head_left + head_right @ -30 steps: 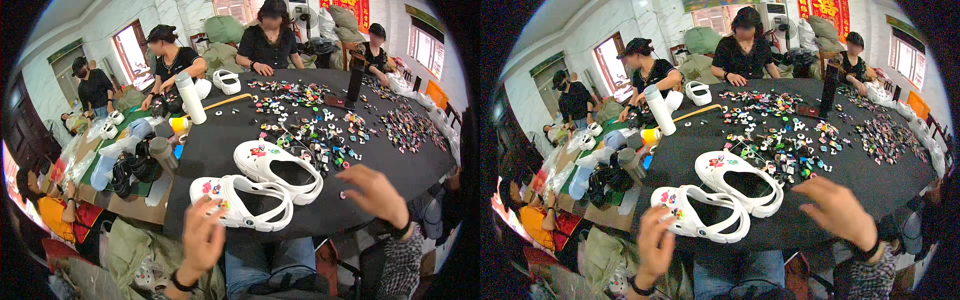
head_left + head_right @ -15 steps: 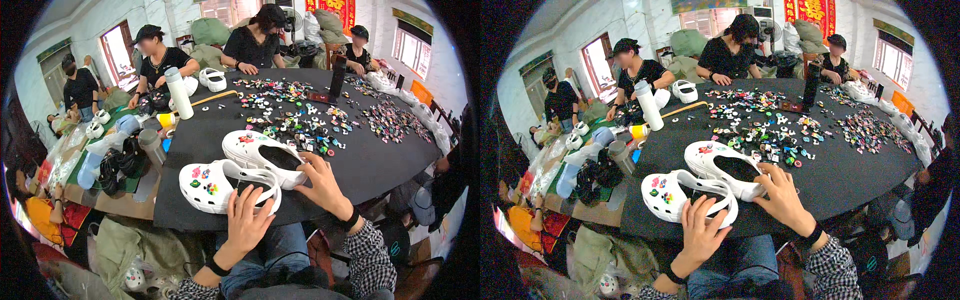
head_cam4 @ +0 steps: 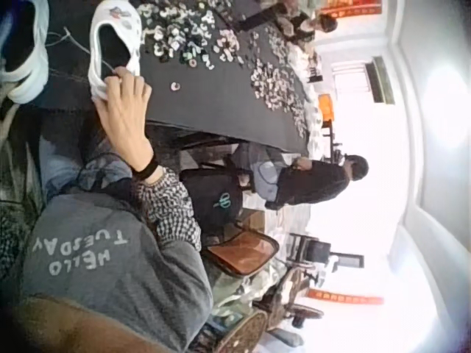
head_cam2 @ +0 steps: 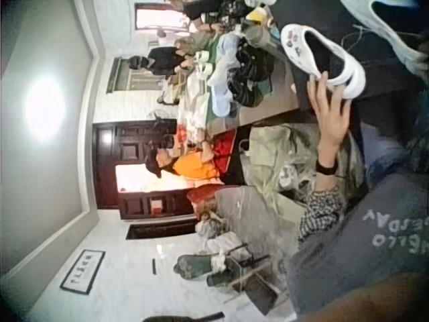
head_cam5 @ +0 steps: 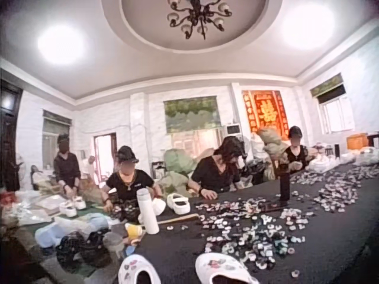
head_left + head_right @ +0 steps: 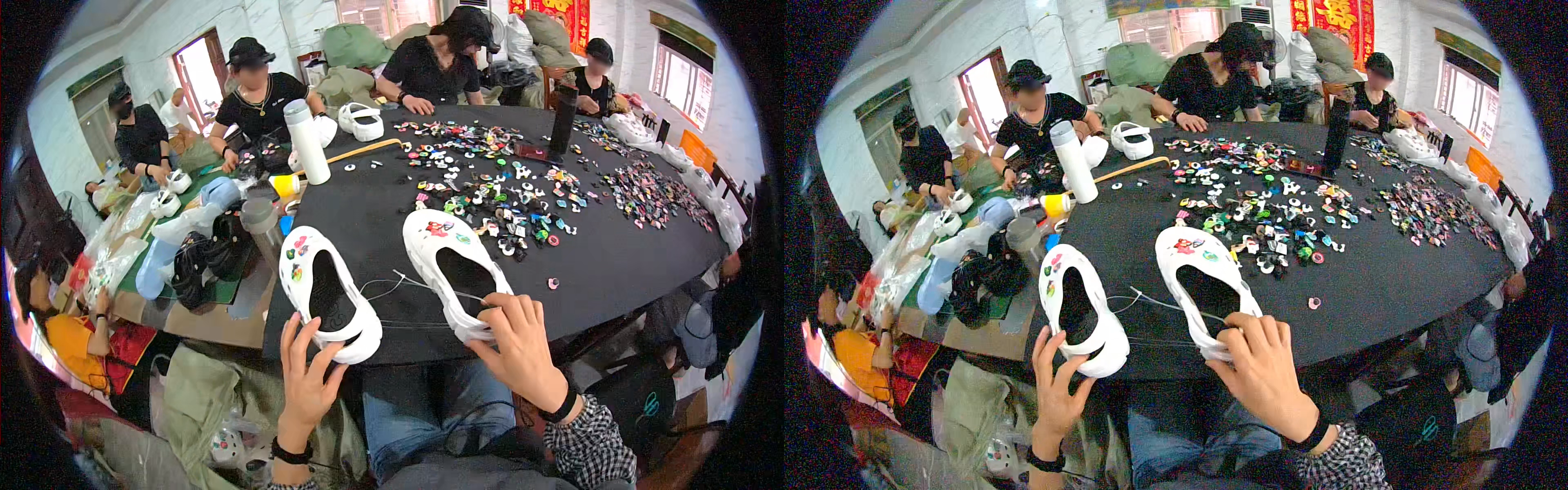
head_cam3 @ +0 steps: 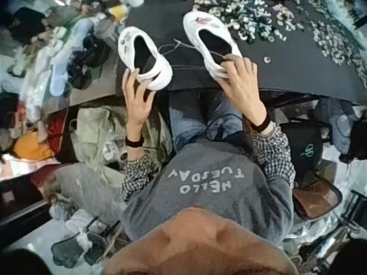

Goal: The recorder is assembling white foam clogs by attaching decorative charms and straps at a large work table with other workers.

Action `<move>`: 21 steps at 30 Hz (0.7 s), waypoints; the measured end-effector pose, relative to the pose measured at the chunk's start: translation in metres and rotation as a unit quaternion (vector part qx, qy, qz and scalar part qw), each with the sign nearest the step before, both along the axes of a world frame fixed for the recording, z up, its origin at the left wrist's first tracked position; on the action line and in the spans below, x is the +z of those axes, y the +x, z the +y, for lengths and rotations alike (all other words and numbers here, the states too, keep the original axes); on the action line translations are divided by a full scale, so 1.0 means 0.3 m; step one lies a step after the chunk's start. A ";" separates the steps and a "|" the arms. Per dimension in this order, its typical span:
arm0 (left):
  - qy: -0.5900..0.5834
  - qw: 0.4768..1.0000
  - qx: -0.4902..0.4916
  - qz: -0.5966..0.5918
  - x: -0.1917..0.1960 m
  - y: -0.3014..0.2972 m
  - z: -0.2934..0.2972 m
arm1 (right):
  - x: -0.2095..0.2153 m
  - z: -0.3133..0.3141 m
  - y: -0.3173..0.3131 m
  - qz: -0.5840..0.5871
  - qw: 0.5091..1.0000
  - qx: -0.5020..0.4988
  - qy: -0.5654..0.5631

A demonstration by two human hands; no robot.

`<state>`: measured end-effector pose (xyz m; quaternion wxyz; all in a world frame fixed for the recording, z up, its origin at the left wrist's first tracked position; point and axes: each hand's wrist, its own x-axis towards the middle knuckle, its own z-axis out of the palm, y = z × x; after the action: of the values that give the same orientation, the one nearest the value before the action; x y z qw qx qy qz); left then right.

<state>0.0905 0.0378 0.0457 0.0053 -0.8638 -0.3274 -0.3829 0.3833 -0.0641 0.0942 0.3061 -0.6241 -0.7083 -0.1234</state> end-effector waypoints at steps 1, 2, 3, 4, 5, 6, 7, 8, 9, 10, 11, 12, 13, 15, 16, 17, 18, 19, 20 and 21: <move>0.000 1.000 0.003 0.000 0.002 -0.001 -0.007 | -0.004 -0.002 0.001 0.012 1.000 0.001 0.012; -0.022 1.000 -0.004 -0.020 0.005 0.013 -0.013 | -0.004 -0.004 0.009 0.011 1.000 0.005 0.012; -0.043 0.998 -0.012 -0.042 0.008 0.023 -0.018 | -0.003 -0.009 0.016 0.010 1.000 0.011 0.016; -0.042 0.998 -0.008 -0.044 0.012 0.027 -0.023 | 0.000 -0.012 0.019 0.008 1.000 0.017 0.021; -0.044 0.998 -0.014 -0.042 0.019 0.031 -0.027 | 0.011 -0.016 0.021 0.019 1.000 0.012 0.019; -0.046 0.998 -0.020 -0.041 0.027 0.034 -0.032 | 0.015 -0.015 0.027 0.017 1.000 0.014 0.020; -0.041 0.998 -0.027 -0.051 0.037 0.037 -0.039 | 0.019 -0.015 0.034 0.029 0.999 0.018 0.023; -0.041 0.998 -0.023 -0.052 0.040 0.033 -0.042 | 0.021 -0.010 0.035 0.042 0.999 0.024 0.024; -0.048 0.996 -0.034 -0.069 0.041 0.028 -0.044 | 0.043 -0.008 0.023 0.059 0.997 0.028 0.029; -0.055 0.994 -0.045 -0.085 0.044 0.025 -0.045 | 0.051 0.000 0.018 0.059 0.997 0.031 0.029; -0.049 0.993 -0.042 -0.100 0.055 0.031 -0.043 | 0.061 0.005 0.014 0.070 0.995 0.047 0.052; -0.049 0.993 -0.040 -0.101 0.058 0.035 -0.041 | 0.068 0.008 0.010 0.082 0.992 0.063 0.075; -0.063 0.988 -0.046 -0.131 0.058 0.039 -0.037 | 0.073 0.010 0.007 0.081 0.992 0.064 0.074; -0.066 0.987 -0.035 -0.141 0.071 0.052 -0.037 | 0.082 0.013 0.003 0.105 0.984 0.113 0.085; -0.066 0.987 -0.035 -0.142 0.075 0.062 -0.039 | 0.082 0.011 0.002 0.104 0.985 0.113 0.085; -0.050 0.989 -0.024 -0.136 0.077 0.071 -0.040 | 0.078 0.008 0.000 0.140 0.979 0.128 0.080; -0.034 0.991 -0.013 -0.129 0.078 0.080 -0.041 | 0.073 0.004 -0.002 0.176 0.971 0.141 0.076; -0.022 0.992 -0.010 -0.126 0.080 0.088 -0.043 | 0.068 -0.003 -0.011 0.176 0.971 0.140 0.076; -0.023 0.991 -0.017 -0.128 0.085 0.106 -0.046 | 0.063 -0.016 -0.020 0.253 0.956 0.131 0.068; -0.017 0.992 -0.014 -0.124 0.094 0.124 -0.051 | 0.062 -0.026 -0.021 0.328 0.935 0.120 0.061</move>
<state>0.1277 0.0226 0.0738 -0.0551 -0.8139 -0.3198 -0.4820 0.3771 -0.0720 0.1129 0.5710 -0.5206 -0.6294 0.0826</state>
